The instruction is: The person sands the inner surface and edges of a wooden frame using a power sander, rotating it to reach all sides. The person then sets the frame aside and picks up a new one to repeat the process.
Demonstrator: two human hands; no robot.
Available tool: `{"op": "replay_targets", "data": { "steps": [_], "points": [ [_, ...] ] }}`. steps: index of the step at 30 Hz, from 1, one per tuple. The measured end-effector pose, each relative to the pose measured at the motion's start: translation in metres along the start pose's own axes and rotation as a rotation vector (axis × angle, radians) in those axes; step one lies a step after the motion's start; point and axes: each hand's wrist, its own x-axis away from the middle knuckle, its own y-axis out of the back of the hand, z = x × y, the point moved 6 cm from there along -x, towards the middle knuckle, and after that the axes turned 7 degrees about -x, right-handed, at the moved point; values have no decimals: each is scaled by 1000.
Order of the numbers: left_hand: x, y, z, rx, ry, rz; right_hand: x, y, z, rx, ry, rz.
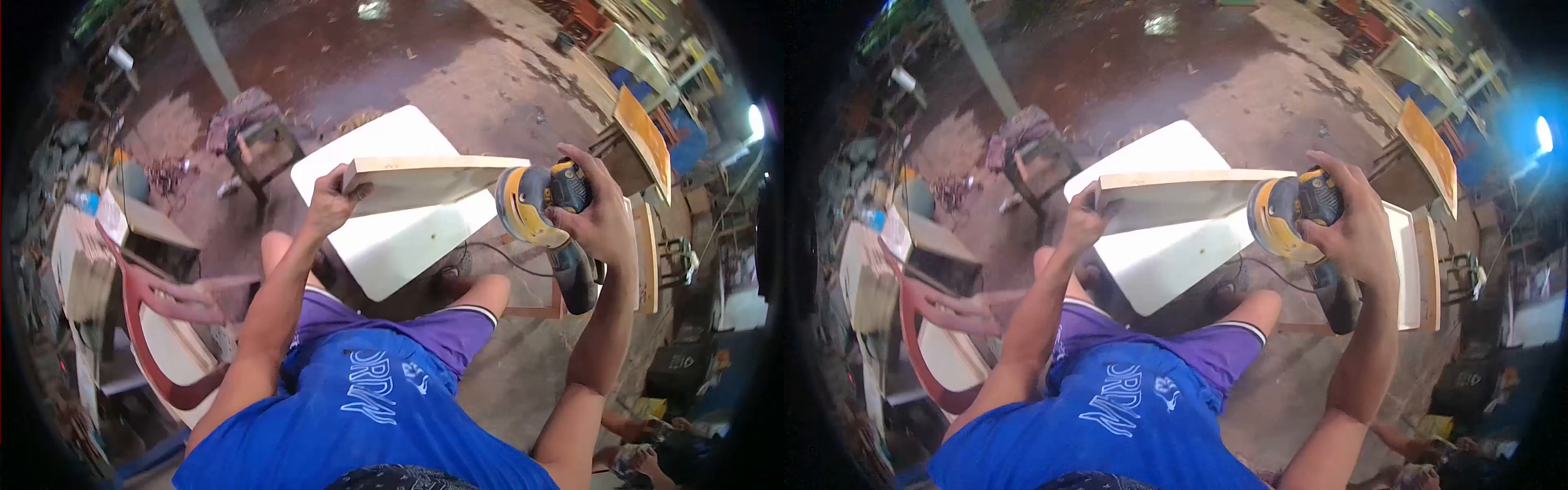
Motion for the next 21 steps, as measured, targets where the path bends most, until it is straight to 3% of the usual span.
{"op": "replay_targets", "data": {
  "steps": [3,5,8,12,21],
  "points": [
    [36,13,55,-94,210,-10,-27,-45,19,-11,109,87],
    [60,18,94,-51,237,-12,-41,-77,41,22,141,159],
    [61,15,102,-112,174,18,-66,-121,73,94,175,218],
    [43,19,82,89,170,57,-87,-171,85,176,220,281],
    [31,14,91,304,129,117,-106,-216,121,233,213,392]
  ]
}}
